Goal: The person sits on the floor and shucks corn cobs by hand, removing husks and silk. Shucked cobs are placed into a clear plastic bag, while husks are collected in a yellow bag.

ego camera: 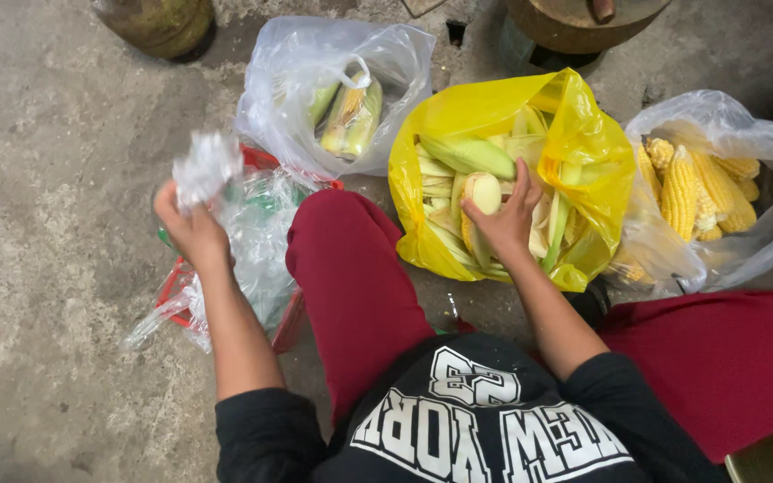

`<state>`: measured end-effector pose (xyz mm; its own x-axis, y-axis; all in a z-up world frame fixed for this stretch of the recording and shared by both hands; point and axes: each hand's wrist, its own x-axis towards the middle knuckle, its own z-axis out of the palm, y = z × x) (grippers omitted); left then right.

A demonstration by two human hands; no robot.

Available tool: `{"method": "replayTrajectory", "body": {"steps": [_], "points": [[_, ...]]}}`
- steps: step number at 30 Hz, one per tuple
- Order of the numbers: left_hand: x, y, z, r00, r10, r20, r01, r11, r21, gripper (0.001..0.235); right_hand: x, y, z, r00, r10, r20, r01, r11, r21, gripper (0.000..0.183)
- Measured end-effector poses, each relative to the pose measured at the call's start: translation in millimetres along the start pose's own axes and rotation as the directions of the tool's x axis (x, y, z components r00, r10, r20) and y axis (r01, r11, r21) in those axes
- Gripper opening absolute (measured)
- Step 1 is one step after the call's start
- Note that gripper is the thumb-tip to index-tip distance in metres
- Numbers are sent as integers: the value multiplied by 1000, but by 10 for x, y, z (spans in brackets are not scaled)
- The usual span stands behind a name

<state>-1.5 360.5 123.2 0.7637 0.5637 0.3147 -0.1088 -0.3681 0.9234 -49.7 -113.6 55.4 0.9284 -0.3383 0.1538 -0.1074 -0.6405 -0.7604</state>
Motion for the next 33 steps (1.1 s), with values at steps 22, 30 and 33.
{"method": "replayTrajectory", "body": {"steps": [22, 30, 33], "points": [[-323, -542, -1117, 935, -341, -92, 271, 524, 808, 88, -120, 81, -163, 986, -8, 167, 18, 998, -59, 120], [-1367, -1690, -98, 769, -635, 70, 184, 326, 927, 73, -72, 873, 24, 998, 54, 42, -55, 998, 33, 58], [-1471, -1897, -232, 678, -733, 63, 284, 340, 897, 73, 196, 1282, -74, 1000, -3, 30, 4, 999, -35, 35]]}}
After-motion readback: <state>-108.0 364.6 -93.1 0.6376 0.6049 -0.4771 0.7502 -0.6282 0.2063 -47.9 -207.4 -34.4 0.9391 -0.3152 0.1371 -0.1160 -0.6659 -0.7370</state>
